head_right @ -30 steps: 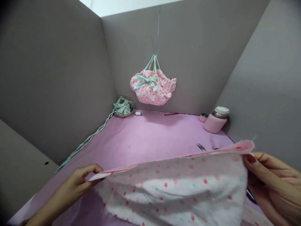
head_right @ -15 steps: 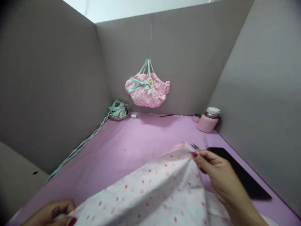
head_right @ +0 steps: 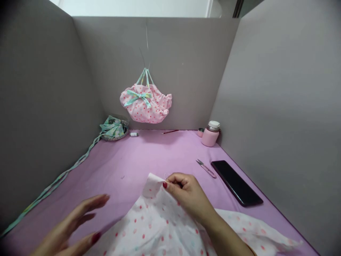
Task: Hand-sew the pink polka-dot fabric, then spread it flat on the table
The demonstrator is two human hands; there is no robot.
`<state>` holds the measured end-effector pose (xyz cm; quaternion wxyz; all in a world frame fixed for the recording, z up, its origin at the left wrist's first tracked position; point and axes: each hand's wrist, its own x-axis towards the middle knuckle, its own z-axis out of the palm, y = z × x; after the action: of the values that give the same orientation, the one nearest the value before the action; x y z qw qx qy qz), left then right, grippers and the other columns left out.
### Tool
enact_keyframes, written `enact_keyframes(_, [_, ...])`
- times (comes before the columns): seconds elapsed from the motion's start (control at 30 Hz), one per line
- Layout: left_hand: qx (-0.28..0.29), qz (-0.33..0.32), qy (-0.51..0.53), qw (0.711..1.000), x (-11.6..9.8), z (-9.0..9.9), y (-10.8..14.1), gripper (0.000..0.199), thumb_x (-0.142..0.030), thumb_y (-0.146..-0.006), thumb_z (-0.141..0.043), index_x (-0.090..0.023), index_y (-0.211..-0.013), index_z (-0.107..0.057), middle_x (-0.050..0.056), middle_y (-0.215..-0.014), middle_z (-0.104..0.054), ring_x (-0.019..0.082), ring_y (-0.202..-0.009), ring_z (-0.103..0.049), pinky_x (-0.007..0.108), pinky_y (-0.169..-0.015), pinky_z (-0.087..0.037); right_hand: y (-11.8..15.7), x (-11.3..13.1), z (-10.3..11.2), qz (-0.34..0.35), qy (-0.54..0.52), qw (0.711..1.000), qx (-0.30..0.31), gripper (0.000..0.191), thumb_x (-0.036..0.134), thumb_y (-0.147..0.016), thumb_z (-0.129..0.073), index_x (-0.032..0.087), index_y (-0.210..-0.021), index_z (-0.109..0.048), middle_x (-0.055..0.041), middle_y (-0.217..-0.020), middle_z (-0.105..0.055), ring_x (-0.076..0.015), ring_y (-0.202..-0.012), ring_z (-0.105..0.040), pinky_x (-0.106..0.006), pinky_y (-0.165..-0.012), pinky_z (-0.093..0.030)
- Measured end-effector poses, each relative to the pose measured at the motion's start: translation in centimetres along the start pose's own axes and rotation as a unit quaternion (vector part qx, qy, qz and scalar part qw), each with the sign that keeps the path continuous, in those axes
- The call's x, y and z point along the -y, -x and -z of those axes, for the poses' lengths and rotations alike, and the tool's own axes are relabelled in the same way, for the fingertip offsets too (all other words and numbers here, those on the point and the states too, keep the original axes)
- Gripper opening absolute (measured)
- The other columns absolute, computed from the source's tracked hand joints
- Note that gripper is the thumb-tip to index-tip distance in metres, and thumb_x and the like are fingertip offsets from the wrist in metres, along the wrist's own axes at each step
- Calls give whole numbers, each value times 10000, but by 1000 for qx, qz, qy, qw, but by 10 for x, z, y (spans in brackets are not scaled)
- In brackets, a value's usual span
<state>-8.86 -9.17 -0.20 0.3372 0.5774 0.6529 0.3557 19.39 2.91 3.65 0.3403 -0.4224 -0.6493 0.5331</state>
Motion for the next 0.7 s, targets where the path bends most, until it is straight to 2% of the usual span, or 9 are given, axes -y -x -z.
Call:
enact_keyframes(0.07, [46,-23,51,997,-37,-25,-22,608,-470,-735,-614,-338,-1285,-390,44,-1406,-377,298,-1257,-353,468,-1020,-323,2,6,-1,5,13,1000,12,320,448,-755,-612,141,-669,-578,16,-591,-451,-86,-510,-358,-203,-460,-276])
enact_keyframes(0.13, [74,-43,115,990,-67,-47,-42,676,-446,-724,-645,-314,-1313,-340,54,-1429,-325,272,-1280,-304,442,-1035,-287,4,12,-1,17,25,999,24,312,442,-759,-608,145,-667,-585,6,-609,-479,-99,-532,-388,-208,-477,-299])
enact_keyframes(0.2, [82,-57,188,977,-88,-62,-57,695,-421,-671,-707,-261,-1268,-390,91,-1363,-400,271,-1210,-380,399,-970,-346,5,16,-1,37,41,998,33,293,421,-766,-608,148,-661,-596,1,-620,-499,-108,-557,-411,-213,-502,-316])
enact_keyframes(0.23, [104,-53,227,967,-94,-66,-63,620,-398,-663,-720,-234,-1196,-451,97,-1246,-501,249,-1085,-481,358,-880,-406,6,17,-1,48,51,997,34,281,407,-769,-611,148,-658,-603,2,-618,-501,-109,-564,-414,-214,-512,-318])
enact_keyframes(0.27, [131,-40,263,955,-98,-70,-68,474,-390,-677,-709,-204,-1071,-523,80,-1065,-589,213,-908,-550,312,-759,-441,6,18,-1,57,61,996,34,271,393,-769,-615,148,-655,-610,5,-614,-501,-108,-567,-414,-214,-518,-318])
enact_keyframes(0.3, [152,-27,288,945,-101,-72,-71,338,-389,-698,-688,-178,-931,-563,45,-874,-611,167,-742,-548,264,-648,-430,6,18,-1,65,70,995,33,263,382,-770,-619,147,-651,-614,8,-609,-499,-106,-567,-412,-214,-521,-316])
enact_keyframes(0.37, [162,-11,300,940,-103,-73,-74,262,-400,-742,-640,-151,-719,-561,-21,-626,-522,103,-555,-443,208,-517,-343,5,18,-2,77,80,993,32,252,362,-771,-624,145,-643,-616,12,-603,-496,-102,-565,-410,-213,-524,-314])
enact_keyframes(0.5, [107,-27,254,961,-105,-73,-74,288,-419,-772,-601,-154,-677,-544,-41,-577,-454,93,-532,-371,205,-489,-282,2,15,-2,71,59,995,37,235,349,-767,-630,141,-659,-608,25,-590,-477,-89,-537,-384,-206,-495,-295])
enact_keyframes(0.7, [71,-60,190,977,-109,-71,-75,287,-446,-826,-513,-184,-715,-552,-42,-584,-437,99,-514,-356,206,-462,-272,1,17,-1,41,20,998,49,247,368,-746,-645,135,-681,-596,35,-570,-442,-82,-523,-353,-202,-475,-270])
